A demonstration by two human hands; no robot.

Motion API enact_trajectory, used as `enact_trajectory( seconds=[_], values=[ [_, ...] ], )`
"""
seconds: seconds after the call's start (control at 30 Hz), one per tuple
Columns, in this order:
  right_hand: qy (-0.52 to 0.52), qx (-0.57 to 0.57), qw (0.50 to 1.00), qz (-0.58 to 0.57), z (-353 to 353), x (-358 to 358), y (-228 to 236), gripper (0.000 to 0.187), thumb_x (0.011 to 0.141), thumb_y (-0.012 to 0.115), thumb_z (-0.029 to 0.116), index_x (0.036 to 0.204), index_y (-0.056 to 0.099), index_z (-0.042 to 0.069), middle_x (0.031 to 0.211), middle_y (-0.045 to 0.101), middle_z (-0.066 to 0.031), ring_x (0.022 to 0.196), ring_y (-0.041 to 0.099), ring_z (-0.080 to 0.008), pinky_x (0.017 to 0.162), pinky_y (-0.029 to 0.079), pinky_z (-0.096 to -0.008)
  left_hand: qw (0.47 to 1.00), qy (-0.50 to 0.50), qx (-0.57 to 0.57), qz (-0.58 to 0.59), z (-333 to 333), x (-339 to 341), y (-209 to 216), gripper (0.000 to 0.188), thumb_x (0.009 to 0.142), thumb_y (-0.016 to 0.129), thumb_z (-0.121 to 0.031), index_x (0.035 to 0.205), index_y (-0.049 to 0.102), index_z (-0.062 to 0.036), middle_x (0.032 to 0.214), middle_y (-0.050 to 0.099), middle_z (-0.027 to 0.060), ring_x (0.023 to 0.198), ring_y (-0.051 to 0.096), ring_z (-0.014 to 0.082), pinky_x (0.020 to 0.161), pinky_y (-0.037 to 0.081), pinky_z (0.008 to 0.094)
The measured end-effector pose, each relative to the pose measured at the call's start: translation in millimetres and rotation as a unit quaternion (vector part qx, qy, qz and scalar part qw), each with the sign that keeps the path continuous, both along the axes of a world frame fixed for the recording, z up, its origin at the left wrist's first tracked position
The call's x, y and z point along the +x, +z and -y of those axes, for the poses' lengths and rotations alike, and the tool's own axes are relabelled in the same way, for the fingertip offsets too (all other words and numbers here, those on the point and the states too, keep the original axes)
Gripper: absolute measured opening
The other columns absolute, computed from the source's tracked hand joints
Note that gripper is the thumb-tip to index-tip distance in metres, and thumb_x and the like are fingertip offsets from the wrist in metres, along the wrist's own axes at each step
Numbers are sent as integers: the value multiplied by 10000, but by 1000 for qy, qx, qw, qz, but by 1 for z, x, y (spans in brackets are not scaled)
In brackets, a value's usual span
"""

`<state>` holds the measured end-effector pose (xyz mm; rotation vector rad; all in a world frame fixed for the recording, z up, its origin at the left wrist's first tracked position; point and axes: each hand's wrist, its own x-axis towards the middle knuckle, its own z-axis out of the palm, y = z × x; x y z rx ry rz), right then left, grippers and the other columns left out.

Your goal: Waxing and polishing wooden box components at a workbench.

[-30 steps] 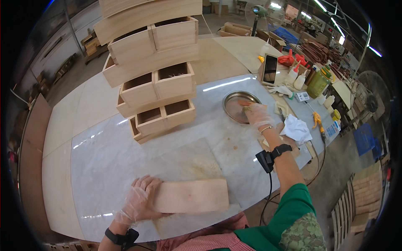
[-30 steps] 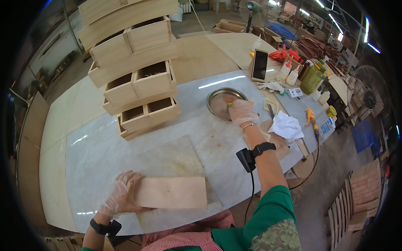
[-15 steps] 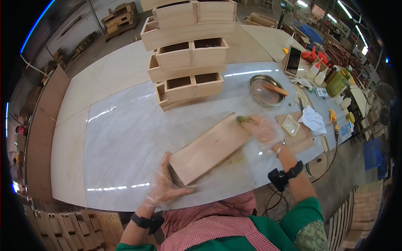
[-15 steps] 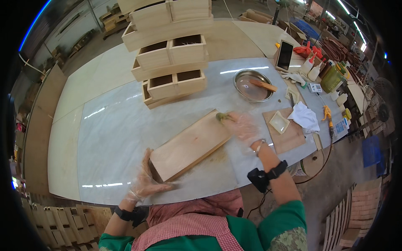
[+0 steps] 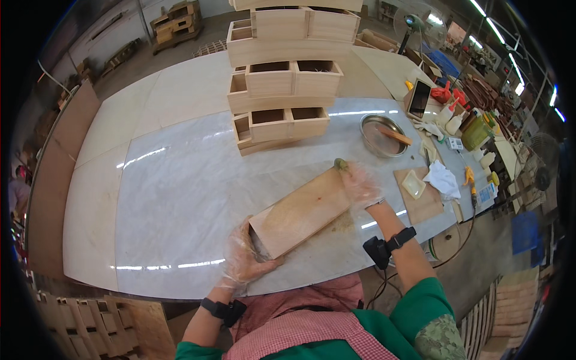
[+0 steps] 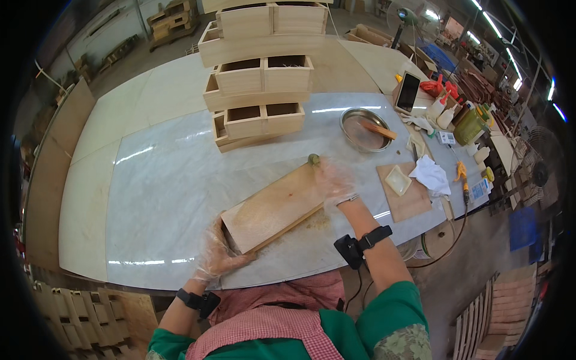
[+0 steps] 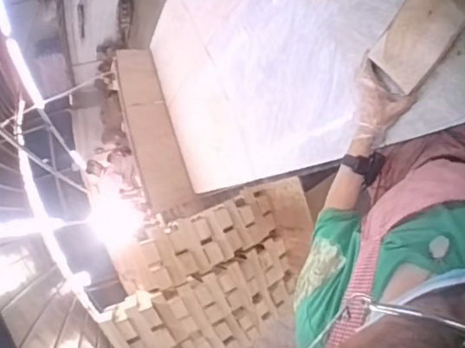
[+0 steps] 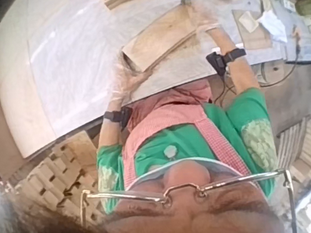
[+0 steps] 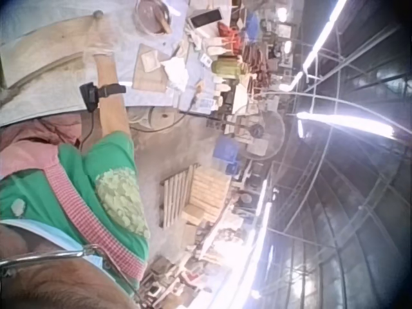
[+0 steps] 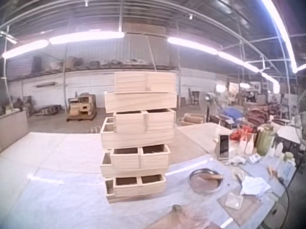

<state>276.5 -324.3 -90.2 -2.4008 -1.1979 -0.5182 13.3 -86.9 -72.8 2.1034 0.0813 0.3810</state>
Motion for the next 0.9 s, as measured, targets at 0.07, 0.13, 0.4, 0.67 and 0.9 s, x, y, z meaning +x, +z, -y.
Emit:
enact_trajectory(
  seconds=[0.07,0.13,0.4,0.67,0.9],
  values=[
    [-25,-76,995,63,-1,-6,-31,394,828,602,271,1120,570,9,973,613,-150,897,605,-299,757,494,-419,999,-10,29,-11,2,2,6,1066,540,869,-439,1313,373,102,1188,519,228,1110,511,356,974,397,425],
    [120,40,977,173,-44,-62,-39,323,812,588,232,1058,583,23,893,612,-145,803,606,-312,673,485,-432,997,9,70,-37,1,-1,12,1038,553,855,-452,1305,394,94,1154,539,229,1091,524,364,967,396,436],
    [185,-46,982,4,-56,-125,42,176,824,526,168,897,607,30,751,593,-135,673,603,-303,600,492,-422,998,-2,55,-5,1,5,22,933,540,858,-460,1237,477,29,1065,581,207,1015,556,378,915,428,442],
    [271,-70,959,-34,-110,-150,37,202,840,531,195,948,625,52,809,603,-132,752,606,-286,621,489,-416,996,12,88,20,-4,6,13,916,544,861,-439,1235,476,22,1062,583,210,994,561,372,884,437,442],
    [250,-32,961,-110,-97,-145,58,225,847,534,209,974,622,45,879,622,-148,783,618,-278,655,505,-384,997,14,77,21,-3,0,7,901,541,859,-427,1226,478,16,1085,574,220,1023,543,386,900,424,454]
  ],
)
